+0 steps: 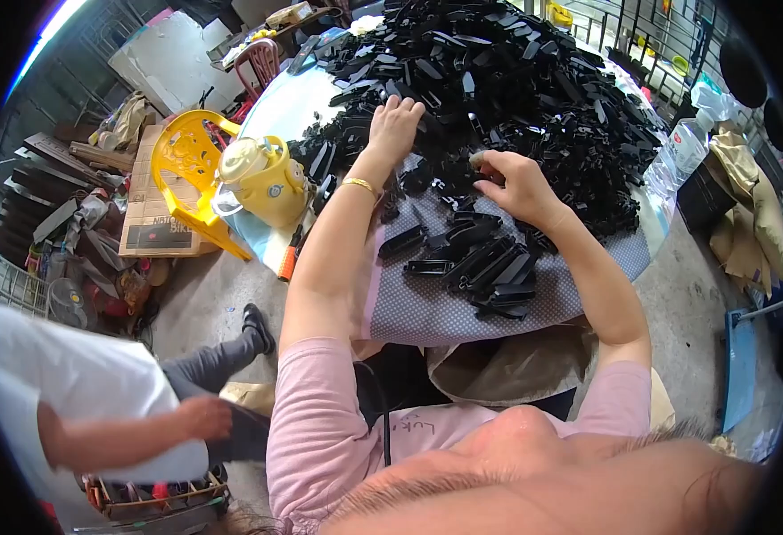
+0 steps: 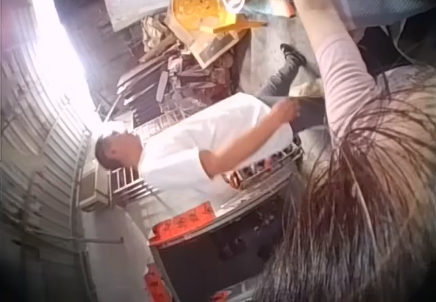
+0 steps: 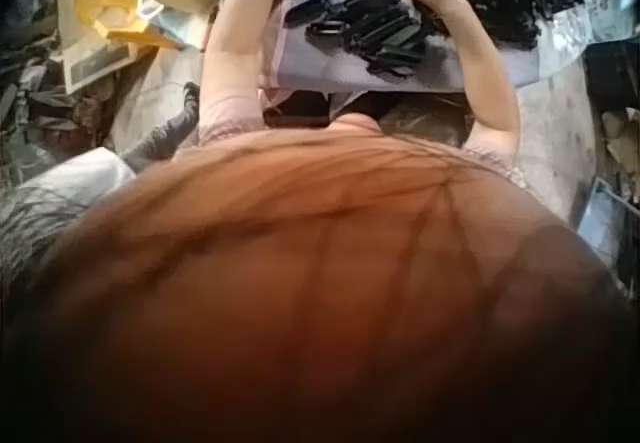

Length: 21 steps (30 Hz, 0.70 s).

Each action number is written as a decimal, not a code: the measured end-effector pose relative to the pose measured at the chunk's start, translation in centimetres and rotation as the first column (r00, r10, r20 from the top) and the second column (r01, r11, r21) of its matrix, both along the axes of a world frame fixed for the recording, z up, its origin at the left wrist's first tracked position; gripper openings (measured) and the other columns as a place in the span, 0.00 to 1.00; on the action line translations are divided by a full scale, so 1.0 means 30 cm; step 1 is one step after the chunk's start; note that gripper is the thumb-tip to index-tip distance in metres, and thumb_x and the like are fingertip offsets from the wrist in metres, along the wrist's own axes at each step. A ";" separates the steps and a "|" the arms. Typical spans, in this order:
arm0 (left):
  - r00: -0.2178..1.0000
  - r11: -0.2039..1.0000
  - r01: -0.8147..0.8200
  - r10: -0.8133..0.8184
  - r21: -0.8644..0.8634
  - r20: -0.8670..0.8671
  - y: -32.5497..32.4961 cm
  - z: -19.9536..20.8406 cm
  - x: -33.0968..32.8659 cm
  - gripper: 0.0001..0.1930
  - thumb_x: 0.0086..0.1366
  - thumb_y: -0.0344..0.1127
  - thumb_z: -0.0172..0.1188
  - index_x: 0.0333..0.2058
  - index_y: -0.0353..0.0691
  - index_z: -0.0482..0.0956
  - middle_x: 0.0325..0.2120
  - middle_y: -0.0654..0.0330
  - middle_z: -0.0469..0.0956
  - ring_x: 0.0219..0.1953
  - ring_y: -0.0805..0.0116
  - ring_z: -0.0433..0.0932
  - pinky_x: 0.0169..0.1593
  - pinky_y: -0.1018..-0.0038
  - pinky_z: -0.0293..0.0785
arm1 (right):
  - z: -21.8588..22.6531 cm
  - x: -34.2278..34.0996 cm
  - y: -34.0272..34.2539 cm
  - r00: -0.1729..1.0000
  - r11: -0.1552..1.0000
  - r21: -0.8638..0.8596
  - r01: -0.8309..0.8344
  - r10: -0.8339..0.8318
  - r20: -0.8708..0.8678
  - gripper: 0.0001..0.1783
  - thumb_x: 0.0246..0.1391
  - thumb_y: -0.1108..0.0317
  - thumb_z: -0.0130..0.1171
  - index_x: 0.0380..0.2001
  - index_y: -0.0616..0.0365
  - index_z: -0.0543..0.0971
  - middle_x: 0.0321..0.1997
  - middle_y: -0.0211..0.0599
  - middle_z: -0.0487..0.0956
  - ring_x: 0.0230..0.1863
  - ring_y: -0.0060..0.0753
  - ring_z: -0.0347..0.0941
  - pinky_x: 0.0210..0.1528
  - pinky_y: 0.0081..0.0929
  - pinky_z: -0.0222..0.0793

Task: Manually assemble or inspect small black plastic components at an industrial workbench.

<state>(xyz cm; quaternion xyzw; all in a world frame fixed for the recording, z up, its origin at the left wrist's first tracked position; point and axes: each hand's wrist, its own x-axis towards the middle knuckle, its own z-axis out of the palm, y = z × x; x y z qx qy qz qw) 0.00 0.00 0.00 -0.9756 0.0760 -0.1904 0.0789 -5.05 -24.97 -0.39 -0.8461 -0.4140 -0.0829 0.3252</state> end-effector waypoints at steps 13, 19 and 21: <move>0.784 -0.440 -0.322 -0.620 -0.838 0.025 -0.152 0.014 -0.175 0.16 0.64 0.37 0.54 0.45 0.33 0.65 0.36 0.52 0.75 0.35 0.59 0.79 0.41 0.68 0.79 | -0.004 0.024 -0.004 0.973 0.827 0.562 0.024 0.109 -0.202 0.14 0.55 0.74 0.55 0.45 0.64 0.74 0.36 0.33 0.78 0.35 0.17 0.73 0.39 0.15 0.70; 0.722 -0.462 -0.371 -0.689 -0.805 0.063 -0.202 -0.010 -0.227 0.14 0.63 0.35 0.55 0.45 0.38 0.66 0.35 0.54 0.76 0.37 0.61 0.79 0.42 0.68 0.78 | 0.019 -0.009 -0.006 0.944 0.769 0.638 0.044 0.177 -0.279 0.12 0.58 0.72 0.51 0.44 0.62 0.75 0.28 0.26 0.77 0.28 0.13 0.72 0.32 0.12 0.69; 0.737 -0.421 -0.265 -0.668 -0.868 0.099 -0.221 -0.023 -0.239 0.17 0.62 0.36 0.57 0.46 0.37 0.65 0.34 0.57 0.75 0.37 0.64 0.78 0.43 0.69 0.78 | 0.035 -0.023 -0.005 0.902 0.757 0.651 0.058 0.240 -0.359 0.10 0.58 0.71 0.51 0.42 0.62 0.75 0.26 0.25 0.76 0.26 0.11 0.71 0.30 0.10 0.69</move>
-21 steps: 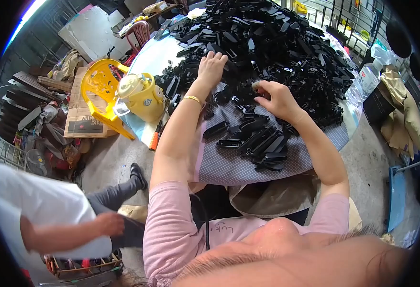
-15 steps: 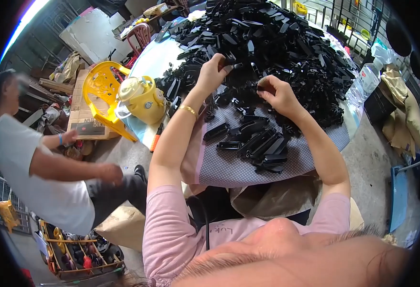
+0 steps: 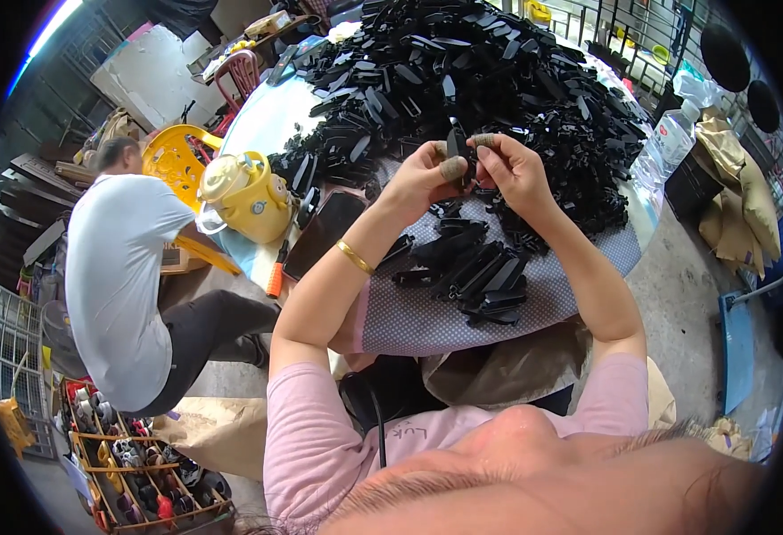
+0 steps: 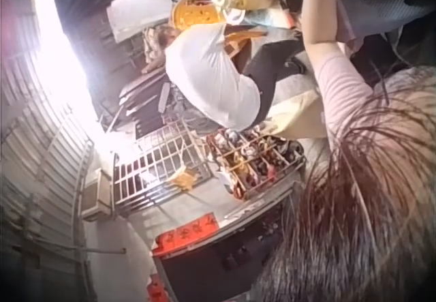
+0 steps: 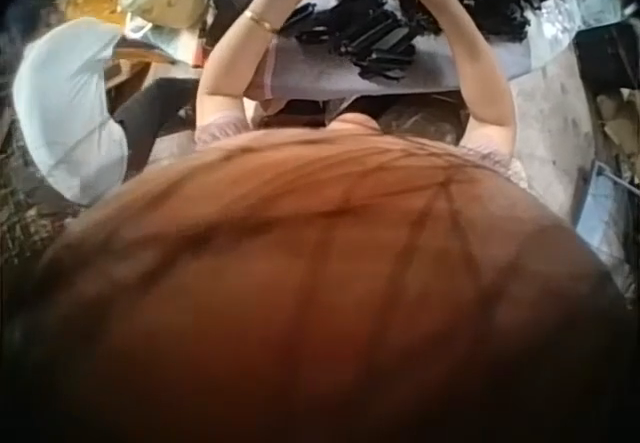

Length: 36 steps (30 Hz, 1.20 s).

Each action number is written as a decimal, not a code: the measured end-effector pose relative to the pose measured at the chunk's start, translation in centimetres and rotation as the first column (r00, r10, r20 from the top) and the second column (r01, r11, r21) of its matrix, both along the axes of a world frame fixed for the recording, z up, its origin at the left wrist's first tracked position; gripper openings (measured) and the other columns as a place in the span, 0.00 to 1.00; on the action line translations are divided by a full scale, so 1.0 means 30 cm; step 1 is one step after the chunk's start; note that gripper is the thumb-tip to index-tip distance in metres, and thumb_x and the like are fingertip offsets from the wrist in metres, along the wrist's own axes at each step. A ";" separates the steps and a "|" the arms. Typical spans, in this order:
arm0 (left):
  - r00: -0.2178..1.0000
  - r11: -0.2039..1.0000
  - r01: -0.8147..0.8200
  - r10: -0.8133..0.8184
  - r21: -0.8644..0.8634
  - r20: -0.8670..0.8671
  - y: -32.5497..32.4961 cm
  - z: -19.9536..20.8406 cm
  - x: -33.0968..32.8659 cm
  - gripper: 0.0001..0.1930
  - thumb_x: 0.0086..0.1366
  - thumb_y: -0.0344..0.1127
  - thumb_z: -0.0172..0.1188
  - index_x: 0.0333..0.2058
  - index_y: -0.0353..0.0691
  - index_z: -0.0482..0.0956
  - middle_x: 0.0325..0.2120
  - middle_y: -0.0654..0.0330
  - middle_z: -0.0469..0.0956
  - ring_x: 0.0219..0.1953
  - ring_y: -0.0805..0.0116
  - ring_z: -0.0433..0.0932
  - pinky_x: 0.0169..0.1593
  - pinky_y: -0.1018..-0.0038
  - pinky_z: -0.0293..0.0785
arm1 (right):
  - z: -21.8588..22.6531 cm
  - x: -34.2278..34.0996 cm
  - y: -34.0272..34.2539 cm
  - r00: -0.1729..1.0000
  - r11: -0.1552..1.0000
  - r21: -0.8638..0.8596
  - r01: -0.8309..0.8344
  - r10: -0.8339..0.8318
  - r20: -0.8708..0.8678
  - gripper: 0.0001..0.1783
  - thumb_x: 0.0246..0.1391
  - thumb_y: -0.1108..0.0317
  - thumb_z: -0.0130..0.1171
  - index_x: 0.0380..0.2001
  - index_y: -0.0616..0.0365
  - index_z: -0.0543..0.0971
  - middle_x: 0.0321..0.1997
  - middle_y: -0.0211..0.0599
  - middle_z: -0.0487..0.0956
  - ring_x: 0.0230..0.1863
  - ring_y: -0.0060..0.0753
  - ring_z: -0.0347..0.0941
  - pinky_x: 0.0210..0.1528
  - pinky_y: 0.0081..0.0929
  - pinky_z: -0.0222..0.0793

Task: Manually assemble or inspect small black plastic components at an industrial workbench.

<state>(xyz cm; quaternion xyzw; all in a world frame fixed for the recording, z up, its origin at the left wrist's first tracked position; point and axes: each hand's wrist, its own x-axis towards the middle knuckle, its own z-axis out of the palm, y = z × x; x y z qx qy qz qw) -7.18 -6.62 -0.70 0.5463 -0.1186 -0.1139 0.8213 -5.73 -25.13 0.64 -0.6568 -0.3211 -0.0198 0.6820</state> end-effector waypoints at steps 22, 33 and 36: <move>0.972 0.958 -0.227 0.212 0.176 0.096 -0.024 -0.019 -0.022 0.15 0.62 0.41 0.58 0.41 0.37 0.72 0.29 0.64 0.76 0.28 0.78 0.75 0.32 0.81 0.73 | 0.011 -0.021 -0.002 0.806 0.918 -0.283 0.280 -0.064 0.589 0.10 0.44 0.76 0.57 0.33 0.66 0.76 0.30 0.44 0.76 0.32 0.47 0.73 0.36 0.36 0.70; 0.820 0.755 -0.551 0.412 0.354 0.398 -0.068 -0.014 -0.039 0.14 0.62 0.39 0.57 0.34 0.32 0.71 0.22 0.64 0.74 0.23 0.80 0.68 0.26 0.81 0.66 | -0.011 -0.054 0.022 0.615 0.770 -0.449 0.453 0.095 0.783 0.04 0.46 0.75 0.55 0.24 0.64 0.71 0.24 0.44 0.72 0.29 0.47 0.71 0.33 0.37 0.67; 0.774 0.710 -0.617 0.470 0.339 0.423 -0.082 0.007 -0.064 0.14 0.61 0.39 0.58 0.33 0.31 0.71 0.21 0.61 0.75 0.22 0.77 0.70 0.26 0.78 0.68 | -0.021 -0.064 0.033 0.688 0.801 -0.460 0.383 0.085 0.721 0.04 0.46 0.74 0.55 0.24 0.64 0.72 0.24 0.44 0.73 0.30 0.47 0.72 0.34 0.37 0.68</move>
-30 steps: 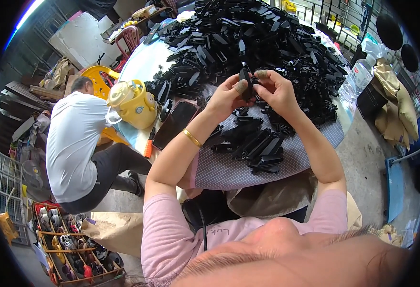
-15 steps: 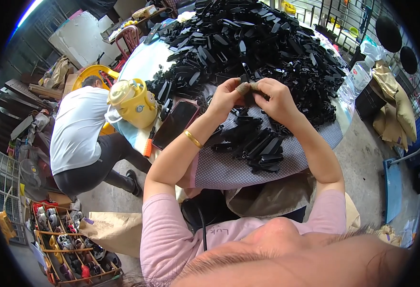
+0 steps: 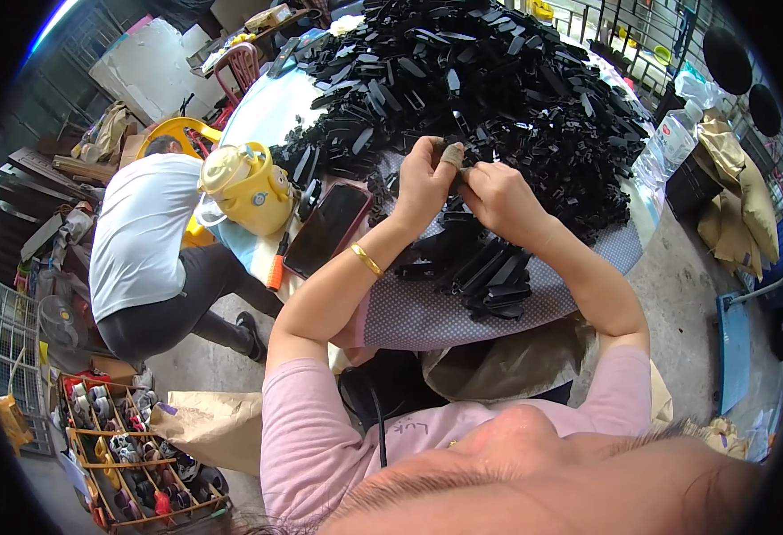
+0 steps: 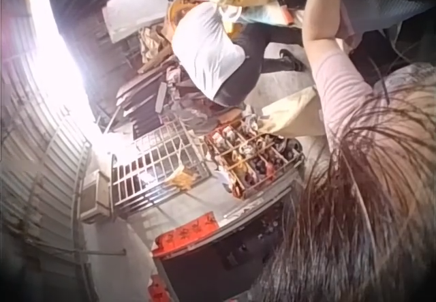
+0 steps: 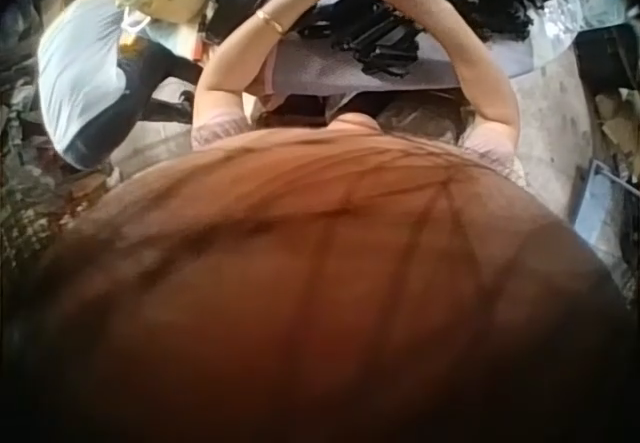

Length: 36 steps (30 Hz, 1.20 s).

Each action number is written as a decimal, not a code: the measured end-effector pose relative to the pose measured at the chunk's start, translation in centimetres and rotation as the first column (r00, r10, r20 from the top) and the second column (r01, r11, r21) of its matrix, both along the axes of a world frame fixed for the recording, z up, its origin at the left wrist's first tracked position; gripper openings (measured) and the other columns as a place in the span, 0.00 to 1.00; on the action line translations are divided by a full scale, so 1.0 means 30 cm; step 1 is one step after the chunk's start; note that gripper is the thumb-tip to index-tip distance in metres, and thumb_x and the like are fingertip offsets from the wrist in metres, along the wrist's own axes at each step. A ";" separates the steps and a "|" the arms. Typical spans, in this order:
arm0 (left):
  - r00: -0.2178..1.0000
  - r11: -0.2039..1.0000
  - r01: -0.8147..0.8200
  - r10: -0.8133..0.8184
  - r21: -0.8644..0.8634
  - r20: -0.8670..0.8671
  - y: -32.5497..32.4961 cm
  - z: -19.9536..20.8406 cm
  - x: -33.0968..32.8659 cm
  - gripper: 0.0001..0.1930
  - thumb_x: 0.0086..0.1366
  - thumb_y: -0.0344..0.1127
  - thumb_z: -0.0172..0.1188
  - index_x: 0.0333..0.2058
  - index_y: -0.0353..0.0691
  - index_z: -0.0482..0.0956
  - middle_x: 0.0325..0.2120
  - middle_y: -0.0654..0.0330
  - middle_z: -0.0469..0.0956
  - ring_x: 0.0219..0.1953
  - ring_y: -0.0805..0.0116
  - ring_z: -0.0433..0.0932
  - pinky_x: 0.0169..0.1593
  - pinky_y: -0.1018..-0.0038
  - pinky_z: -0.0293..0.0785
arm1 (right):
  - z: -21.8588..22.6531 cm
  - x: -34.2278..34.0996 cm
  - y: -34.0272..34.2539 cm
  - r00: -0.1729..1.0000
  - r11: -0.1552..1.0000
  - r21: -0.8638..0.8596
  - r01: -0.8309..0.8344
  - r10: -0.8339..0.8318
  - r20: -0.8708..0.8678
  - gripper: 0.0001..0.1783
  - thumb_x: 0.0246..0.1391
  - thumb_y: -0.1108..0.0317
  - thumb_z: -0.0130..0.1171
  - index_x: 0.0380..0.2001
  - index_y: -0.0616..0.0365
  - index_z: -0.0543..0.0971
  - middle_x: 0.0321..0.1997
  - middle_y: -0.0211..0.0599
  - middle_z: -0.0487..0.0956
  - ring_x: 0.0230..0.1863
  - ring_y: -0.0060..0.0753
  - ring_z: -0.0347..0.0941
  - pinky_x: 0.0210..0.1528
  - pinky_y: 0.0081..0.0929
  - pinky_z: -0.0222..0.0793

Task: Manually assemble or inspect small black plastic components at an industrial workbench.

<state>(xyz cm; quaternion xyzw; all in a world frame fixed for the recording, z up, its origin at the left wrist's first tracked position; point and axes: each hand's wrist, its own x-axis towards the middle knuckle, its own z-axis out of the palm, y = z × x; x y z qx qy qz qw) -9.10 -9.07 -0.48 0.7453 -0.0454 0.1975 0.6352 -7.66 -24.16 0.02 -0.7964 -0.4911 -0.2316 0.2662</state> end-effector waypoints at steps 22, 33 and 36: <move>0.977 0.824 0.189 -0.210 0.534 -0.022 0.038 0.014 -0.339 0.16 0.56 0.38 0.59 0.36 0.31 0.71 0.44 0.47 0.69 0.46 0.50 0.70 0.49 0.65 0.67 | 0.059 0.048 -0.072 0.852 0.967 0.250 0.058 0.083 -0.518 0.08 0.52 0.71 0.54 0.34 0.64 0.74 0.28 0.34 0.76 0.31 0.27 0.72 0.33 0.25 0.68; 0.949 0.666 -0.005 -0.232 0.746 0.213 -0.038 -0.047 -0.439 0.33 0.47 0.53 0.64 0.44 0.31 0.68 0.47 0.42 0.67 0.51 0.43 0.63 0.54 0.53 0.59 | -0.096 -0.344 -0.209 0.968 0.989 0.114 -0.092 0.116 -0.223 0.14 0.46 0.70 0.57 0.37 0.57 0.67 0.53 0.45 0.71 0.51 0.47 0.68 0.60 0.55 0.49; 0.938 0.720 0.056 -0.276 0.691 0.212 -0.078 -0.073 -0.486 0.33 0.45 0.51 0.66 0.44 0.31 0.68 0.47 0.43 0.67 0.49 0.45 0.66 0.52 0.55 0.61 | -0.124 -0.385 -0.240 0.983 0.984 0.136 -0.115 0.133 -0.127 0.14 0.45 0.70 0.58 0.35 0.57 0.67 0.52 0.47 0.71 0.50 0.47 0.70 0.61 0.55 0.48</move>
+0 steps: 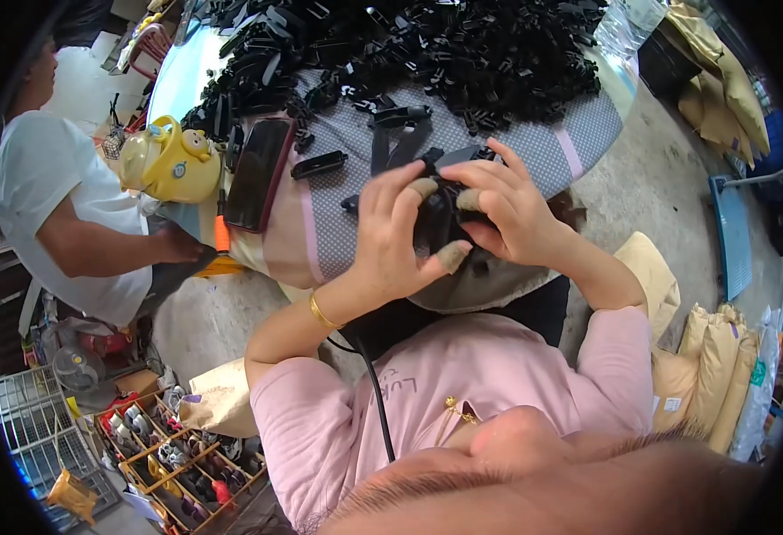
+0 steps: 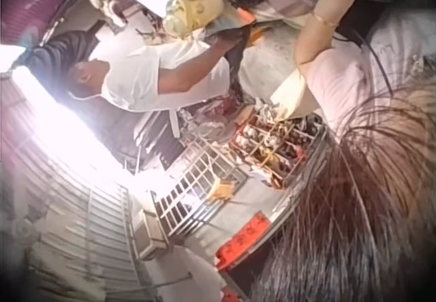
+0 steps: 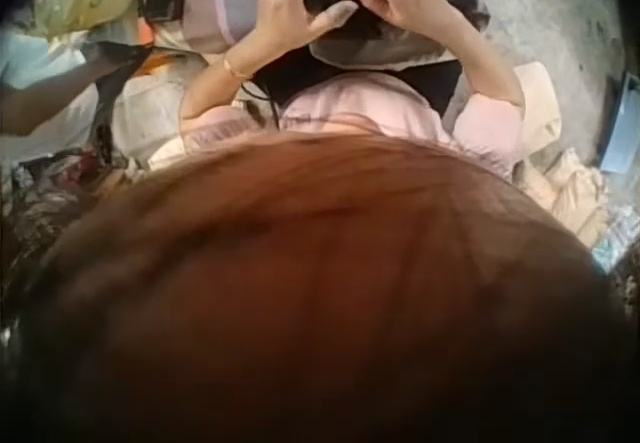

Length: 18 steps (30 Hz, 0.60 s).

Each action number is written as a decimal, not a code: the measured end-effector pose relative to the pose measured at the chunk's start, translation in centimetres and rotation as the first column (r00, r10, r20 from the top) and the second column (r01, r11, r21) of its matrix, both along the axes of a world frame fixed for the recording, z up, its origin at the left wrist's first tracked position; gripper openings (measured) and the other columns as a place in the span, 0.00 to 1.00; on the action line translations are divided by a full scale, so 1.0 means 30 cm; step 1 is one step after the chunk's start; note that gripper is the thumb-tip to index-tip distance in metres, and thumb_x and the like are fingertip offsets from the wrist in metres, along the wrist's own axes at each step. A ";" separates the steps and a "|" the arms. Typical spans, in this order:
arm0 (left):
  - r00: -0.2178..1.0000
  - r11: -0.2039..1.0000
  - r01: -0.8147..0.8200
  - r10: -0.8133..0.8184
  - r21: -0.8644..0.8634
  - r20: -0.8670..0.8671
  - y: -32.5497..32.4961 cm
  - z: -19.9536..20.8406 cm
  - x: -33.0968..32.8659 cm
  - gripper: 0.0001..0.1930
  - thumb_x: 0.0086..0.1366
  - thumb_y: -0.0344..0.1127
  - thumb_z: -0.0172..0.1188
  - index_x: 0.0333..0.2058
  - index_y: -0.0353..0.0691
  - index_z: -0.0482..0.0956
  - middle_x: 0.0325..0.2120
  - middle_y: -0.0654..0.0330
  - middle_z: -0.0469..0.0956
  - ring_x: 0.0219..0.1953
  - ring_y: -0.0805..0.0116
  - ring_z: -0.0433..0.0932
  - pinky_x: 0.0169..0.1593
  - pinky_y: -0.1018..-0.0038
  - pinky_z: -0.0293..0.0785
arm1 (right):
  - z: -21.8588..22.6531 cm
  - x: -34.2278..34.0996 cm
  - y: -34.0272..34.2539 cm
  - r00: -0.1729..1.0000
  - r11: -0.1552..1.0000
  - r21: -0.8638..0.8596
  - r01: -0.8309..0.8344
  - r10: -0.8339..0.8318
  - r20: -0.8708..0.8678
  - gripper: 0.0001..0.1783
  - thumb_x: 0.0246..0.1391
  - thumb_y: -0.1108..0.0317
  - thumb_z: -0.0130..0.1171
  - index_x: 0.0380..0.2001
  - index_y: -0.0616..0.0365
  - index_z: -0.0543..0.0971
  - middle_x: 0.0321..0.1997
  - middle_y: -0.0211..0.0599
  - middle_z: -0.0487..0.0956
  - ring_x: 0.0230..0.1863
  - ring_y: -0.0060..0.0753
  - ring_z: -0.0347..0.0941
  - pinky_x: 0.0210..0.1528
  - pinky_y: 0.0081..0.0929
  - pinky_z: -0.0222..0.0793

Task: Manually assemble or inspect small black plastic components at an industrial workbench.

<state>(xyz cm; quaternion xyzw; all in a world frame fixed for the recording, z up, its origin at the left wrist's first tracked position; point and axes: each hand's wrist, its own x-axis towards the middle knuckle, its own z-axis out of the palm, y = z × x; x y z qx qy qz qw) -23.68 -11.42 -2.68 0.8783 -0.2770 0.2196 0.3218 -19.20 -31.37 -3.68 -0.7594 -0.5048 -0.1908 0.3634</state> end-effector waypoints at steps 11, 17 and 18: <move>0.917 0.951 0.243 -0.289 0.189 0.276 -0.090 -0.133 -0.123 0.17 0.51 0.40 0.56 0.39 0.39 0.73 0.48 0.50 0.70 0.45 0.60 0.72 0.49 0.59 0.63 | -0.189 -0.190 -0.175 0.970 0.997 0.073 0.035 -0.051 0.237 0.10 0.46 0.62 0.59 0.29 0.52 0.70 0.51 0.39 0.74 0.51 0.38 0.69 0.61 0.56 0.51; 0.850 0.809 0.294 -0.465 0.509 0.247 -0.134 -0.197 -0.148 0.19 0.52 0.38 0.54 0.43 0.37 0.74 0.52 0.52 0.67 0.49 0.63 0.70 0.50 0.62 0.65 | -0.283 -0.269 -0.238 0.994 0.992 -0.080 0.100 -0.096 0.062 0.14 0.39 0.67 0.63 0.31 0.57 0.72 0.48 0.40 0.74 0.50 0.41 0.67 0.57 0.52 0.60; 0.850 0.810 0.290 -0.463 0.510 0.251 -0.141 -0.209 -0.147 0.19 0.52 0.38 0.54 0.43 0.37 0.74 0.52 0.52 0.67 0.49 0.63 0.70 0.50 0.62 0.65 | -0.291 -0.272 -0.240 0.988 0.978 -0.145 0.153 -0.156 -0.008 0.15 0.39 0.67 0.62 0.32 0.57 0.73 0.47 0.41 0.74 0.50 0.43 0.67 0.55 0.50 0.61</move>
